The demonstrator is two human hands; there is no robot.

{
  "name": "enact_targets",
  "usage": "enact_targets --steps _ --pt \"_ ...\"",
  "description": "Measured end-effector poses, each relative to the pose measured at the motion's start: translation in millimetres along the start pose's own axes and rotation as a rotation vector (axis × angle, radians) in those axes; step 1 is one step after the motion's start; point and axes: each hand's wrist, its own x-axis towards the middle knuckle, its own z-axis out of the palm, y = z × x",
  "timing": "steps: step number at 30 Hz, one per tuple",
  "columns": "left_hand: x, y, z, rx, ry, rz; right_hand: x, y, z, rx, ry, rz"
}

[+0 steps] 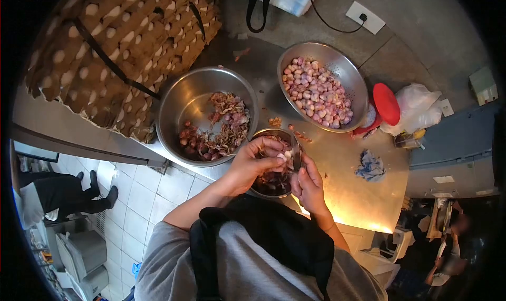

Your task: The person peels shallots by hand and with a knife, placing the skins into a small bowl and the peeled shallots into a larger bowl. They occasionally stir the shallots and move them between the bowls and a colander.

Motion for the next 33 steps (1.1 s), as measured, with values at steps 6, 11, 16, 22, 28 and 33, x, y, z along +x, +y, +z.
enact_targets --steps 6,11,16,22,28,33 --pt "6.2 -13.8 -15.4 -0.112 -0.027 -0.048 0.9 7.1 2.3 0.02 0.091 0.064" --pt "15.4 -16.2 -22.4 -0.095 -0.069 -0.053 2.4 -0.9 4.6 0.114 0.001 0.096" --pt "26.8 -25.7 -28.7 0.073 -0.108 0.112 5.7 -6.9 6.7 0.069 0.016 0.112" --pt "25.9 -15.1 -22.2 -0.015 0.047 0.182 1.4 -7.1 2.0 0.052 0.004 0.148" --pt "20.5 -7.2 -30.7 -0.177 0.065 0.187 -13.0 -1.3 -6.4 -0.024 0.02 0.151" --pt "9.9 -7.6 -19.1 -0.181 0.027 0.17 -20.2 1.6 -3.4 -0.135 0.028 0.123"
